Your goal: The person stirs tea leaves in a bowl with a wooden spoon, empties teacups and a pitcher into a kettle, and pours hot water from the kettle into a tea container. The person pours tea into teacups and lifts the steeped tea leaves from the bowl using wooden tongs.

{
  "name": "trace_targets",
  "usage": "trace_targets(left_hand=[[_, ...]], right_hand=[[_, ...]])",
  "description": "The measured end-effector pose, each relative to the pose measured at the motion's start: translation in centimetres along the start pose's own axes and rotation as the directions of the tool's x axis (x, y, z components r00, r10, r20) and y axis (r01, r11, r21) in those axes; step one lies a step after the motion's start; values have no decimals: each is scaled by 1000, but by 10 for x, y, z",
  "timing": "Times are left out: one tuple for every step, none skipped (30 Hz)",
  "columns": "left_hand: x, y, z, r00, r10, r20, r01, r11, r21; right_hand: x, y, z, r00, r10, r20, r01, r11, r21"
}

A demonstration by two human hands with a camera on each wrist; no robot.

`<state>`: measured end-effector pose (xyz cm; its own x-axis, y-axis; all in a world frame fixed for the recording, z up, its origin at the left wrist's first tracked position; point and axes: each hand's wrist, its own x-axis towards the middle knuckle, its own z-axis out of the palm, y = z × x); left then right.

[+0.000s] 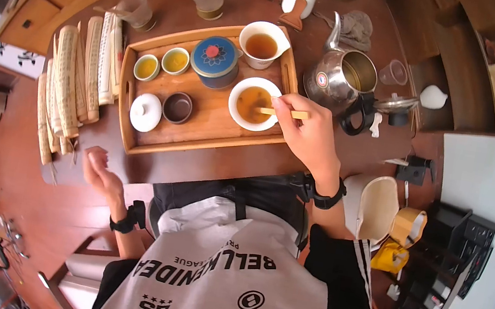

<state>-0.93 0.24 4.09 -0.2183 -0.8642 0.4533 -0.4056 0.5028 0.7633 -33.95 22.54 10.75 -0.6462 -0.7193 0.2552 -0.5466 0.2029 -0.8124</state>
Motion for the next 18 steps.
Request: trace_targets(left_hand=[[12, 11, -4, 995, 92, -31, -93, 995, -36], [24, 23, -8, 982, 177, -67, -182, 981, -72], [37, 32, -11, 953, 274, -127, -289, 950, -120], [50, 41, -14, 912, 361, -196, -393, 905, -162], [64, 53, -13, 849, 465, -253, -516, 832, -204], [79, 67, -15, 770, 555, -316, -630, 740, -236], [93, 79, -39, 678, 705, -209, -730, 679, -80], [106, 91, -60, 569, 819, -77, -817, 573, 63], [114, 107, -52, 480, 801, -359, -867, 496, -53], [116, 135, -32, 385, 687, -616, -912, 385, -141], [118, 190, -10, 282, 368, -886, -952, 218, -213], [119, 231, 6, 205, -50, -978, -978, 39, -207], [119, 231, 7, 218, -67, -974, -975, 26, -220], [115, 228, 4, 162, 36, -986, -985, 58, -160], [109, 223, -2, 108, 138, -985, -992, 86, -96], [101, 216, -8, 58, 239, -969, -993, 112, -32], [95, 209, -13, 14, 336, -942, -990, 134, 33], [90, 203, -16, -23, 435, -900, -983, 156, 100]], right_hand=[[-4, 2, 0, 1000, -4, -28, 5, 1000, 12], [-8, 3, 1, 999, 7, -46, -7, 1000, 9], [-12, 3, 2, 997, 39, -71, -37, 999, 34], [-15, 2, 2, 993, 68, -94, -62, 996, 59], [-17, 2, 2, 992, 72, -108, -66, 996, 56], [-20, 2, 2, 989, 78, -122, -73, 996, 42], [-22, 2, 3, 987, 83, -138, -79, 996, 29], [-25, 2, 4, 984, 85, -154, -82, 996, 28], [-28, 3, 4, 980, 92, -176, -90, 996, 20], [-31, 3, 4, 975, 98, -198, -98, 995, 11], [-34, 0, 5, 971, 101, -218, -102, 995, 6], [-37, -2, 5, 964, 111, -242, -109, 994, 23], [-39, -4, 5, 956, 121, -266, -115, 993, 36], [-41, -5, 5, 950, 124, -286, -123, 992, 21], [-43, -5, 6, 948, 122, -295, -121, 992, 19], [-44, -6, 6, 945, 120, -303, -121, 992, 14], [-44, -9, 7, 943, 114, -313, -117, 993, 10], [-43, -11, 7, 940, 118, -320, -131, 991, -18]])
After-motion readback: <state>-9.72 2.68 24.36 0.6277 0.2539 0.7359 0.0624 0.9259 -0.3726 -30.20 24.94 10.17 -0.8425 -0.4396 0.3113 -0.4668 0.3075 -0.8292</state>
